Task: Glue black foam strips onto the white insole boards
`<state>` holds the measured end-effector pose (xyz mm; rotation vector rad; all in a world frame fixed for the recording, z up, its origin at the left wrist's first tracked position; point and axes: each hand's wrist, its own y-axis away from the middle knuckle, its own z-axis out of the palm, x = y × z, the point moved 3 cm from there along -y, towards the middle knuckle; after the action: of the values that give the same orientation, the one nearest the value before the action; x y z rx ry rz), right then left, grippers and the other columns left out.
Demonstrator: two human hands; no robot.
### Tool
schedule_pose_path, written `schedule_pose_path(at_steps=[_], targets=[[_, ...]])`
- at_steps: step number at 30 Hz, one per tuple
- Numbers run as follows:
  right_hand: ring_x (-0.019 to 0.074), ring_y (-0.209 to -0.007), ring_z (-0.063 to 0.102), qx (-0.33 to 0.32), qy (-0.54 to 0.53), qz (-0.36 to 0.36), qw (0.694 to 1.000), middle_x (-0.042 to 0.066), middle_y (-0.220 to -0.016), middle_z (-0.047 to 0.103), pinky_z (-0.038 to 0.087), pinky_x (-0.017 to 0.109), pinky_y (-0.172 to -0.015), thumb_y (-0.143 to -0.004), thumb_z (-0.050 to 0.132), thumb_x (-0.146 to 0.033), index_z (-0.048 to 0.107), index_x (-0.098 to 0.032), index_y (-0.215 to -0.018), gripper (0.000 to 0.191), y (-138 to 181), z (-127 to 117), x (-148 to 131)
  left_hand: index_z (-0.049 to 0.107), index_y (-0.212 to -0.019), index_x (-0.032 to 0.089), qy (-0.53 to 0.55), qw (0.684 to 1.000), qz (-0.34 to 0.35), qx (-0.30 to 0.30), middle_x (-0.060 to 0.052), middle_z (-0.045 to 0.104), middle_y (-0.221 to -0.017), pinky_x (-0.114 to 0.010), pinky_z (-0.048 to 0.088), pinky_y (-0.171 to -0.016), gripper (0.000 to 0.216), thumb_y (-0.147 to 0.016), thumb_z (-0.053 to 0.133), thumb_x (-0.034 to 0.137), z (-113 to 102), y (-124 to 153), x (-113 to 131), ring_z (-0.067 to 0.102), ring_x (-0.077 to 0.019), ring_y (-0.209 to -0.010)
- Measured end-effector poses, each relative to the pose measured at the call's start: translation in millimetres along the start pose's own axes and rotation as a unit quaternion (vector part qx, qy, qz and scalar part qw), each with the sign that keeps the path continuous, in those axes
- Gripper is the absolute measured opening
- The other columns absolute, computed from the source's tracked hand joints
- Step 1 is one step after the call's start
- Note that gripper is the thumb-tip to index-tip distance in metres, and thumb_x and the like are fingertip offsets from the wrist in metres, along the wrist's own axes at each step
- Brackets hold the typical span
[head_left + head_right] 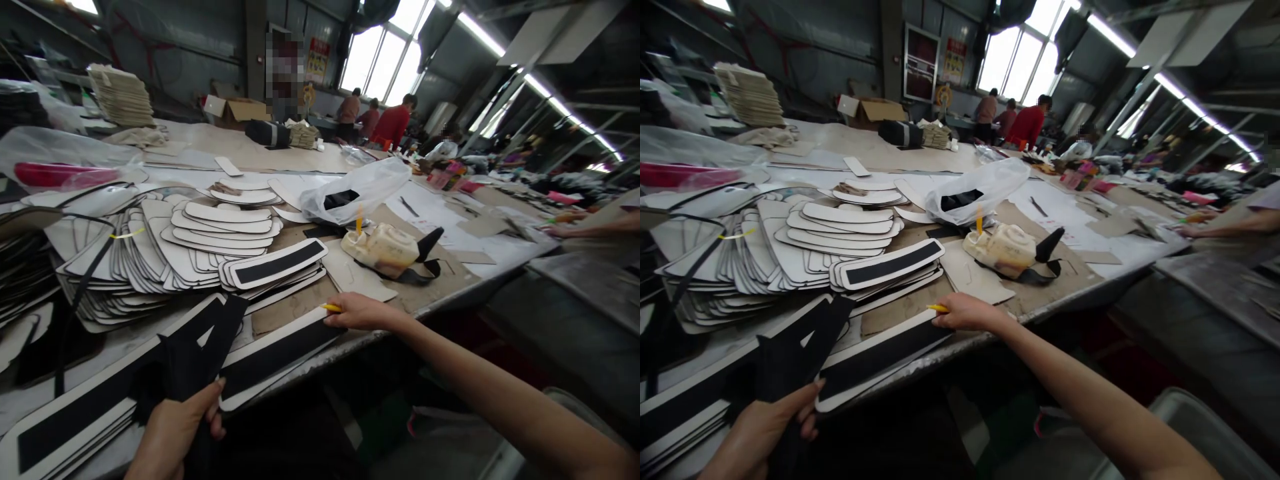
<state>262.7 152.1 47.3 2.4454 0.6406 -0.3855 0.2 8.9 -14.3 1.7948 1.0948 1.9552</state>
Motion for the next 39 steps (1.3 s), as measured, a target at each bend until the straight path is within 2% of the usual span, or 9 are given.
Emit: schedule_pose_path(at_steps=[5,8,12,16,23,28,34,39], targets=[[0.0163,-0.069,0.056,0.066,0.044,0.053,0.995,0.004,-0.077,0.063,0.032,0.022,-0.054,-0.074,0.052,-0.044,0.062,-0.017,-0.086,0.031,-11.7,12.1,9.9,0.045,-0.029,0.018,-0.007,1.0,-0.009,0.013,-0.001,0.047,-0.03,-0.026,0.039,-0.045,0.042,-0.054,0.07,0.041,1.9,1.1,2.0,0.046,-0.0133,-0.036],[0.0184,-0.073,0.057,0.08,0.082,0.087,0.99,0.006,-0.08,0.064,0.032,0.023,-0.055,-0.073,0.053,-0.049,0.063,-0.019,-0.087,0.035,-14.8,15.8,12.9,0.044,-0.027,0.019,-0.038,0.999,-0.02,0.033,-0.002,0.047,-0.03,-0.026,0.04,-0.045,0.044,-0.056,0.069,0.04,3.2,3.8,5.3,0.048,-0.0148,-0.038],[0.0194,-0.079,0.058,0.092,0.093,0.09,0.987,0.007,-0.086,0.064,0.033,0.024,-0.058,-0.073,0.053,-0.049,0.063,-0.02,-0.088,0.034,-15.3,16.6,12.9,0.045,-0.026,0.019,-0.077,0.996,-0.002,0.046,-0.002,0.048,-0.03,-0.026,0.041,-0.05,0.045,-0.06,0.065,0.04,4.1,4.9,9.3,0.047,-0.0141,-0.038],[0.0199,-0.081,0.058,0.091,0.091,0.081,0.988,0.007,-0.088,0.064,0.035,0.024,-0.06,-0.074,0.052,-0.048,0.063,-0.02,-0.089,0.034,-16.0,16.2,13.1,0.046,-0.027,0.019,-0.078,0.994,-0.026,0.066,-0.002,0.049,-0.03,-0.027,0.04,-0.05,0.044,-0.058,0.067,0.041,4.4,5.0,8.3,0.048,-0.0149,-0.038],[0.0208,-0.082,0.058,0.087,0.087,0.09,0.988,0.008,-0.089,0.064,0.036,0.025,-0.061,-0.075,0.051,-0.051,0.063,-0.02,-0.089,0.036,-18.3,18.9,17.1,0.043,-0.025,0.022,-0.127,0.988,0.009,0.089,-0.003,0.049,-0.029,-0.03,0.042,-0.055,0.046,-0.061,0.063,0.042,9.3,13.6,16.8,0.048,-0.0166,-0.038],[0.021,-0.083,0.058,0.087,0.081,0.097,0.988,0.007,-0.089,0.064,0.035,0.024,-0.06,-0.074,0.052,-0.051,0.064,-0.02,-0.089,0.037,-18.3,19.1,17.2,0.042,-0.025,0.022,-0.11,0.992,0.019,0.062,-0.003,0.048,-0.029,-0.029,0.041,-0.051,0.046,-0.062,0.061,0.041,10.9,14.3,19.0,0.047,-0.0169,-0.037],[0.021,-0.083,0.058,0.076,0.079,0.102,0.989,0.008,-0.089,0.064,0.036,0.024,-0.06,-0.074,0.052,-0.05,0.063,-0.02,-0.091,0.037,-18.3,19.0,17.1,0.047,-0.03,0.019,-0.098,0.994,0.007,0.039,-0.002,0.052,-0.033,-0.026,0.038,-0.051,0.042,-0.059,0.066,0.044,4.7,5.2,6.8,0.048,-0.0145,-0.041],[0.0213,-0.081,0.058,0.075,0.074,0.095,0.99,0.008,-0.086,0.064,0.035,0.024,-0.058,-0.074,0.052,-0.049,0.063,-0.019,-0.091,0.036,-19.5,19.9,17.4,0.044,-0.03,0.019,-0.066,0.997,0.004,0.044,-0.004,0.05,-0.03,-0.027,0.038,-0.048,0.048,-0.06,0.063,0.05,3.6,0.7,0.7,0.047,-0.015,-0.038]])
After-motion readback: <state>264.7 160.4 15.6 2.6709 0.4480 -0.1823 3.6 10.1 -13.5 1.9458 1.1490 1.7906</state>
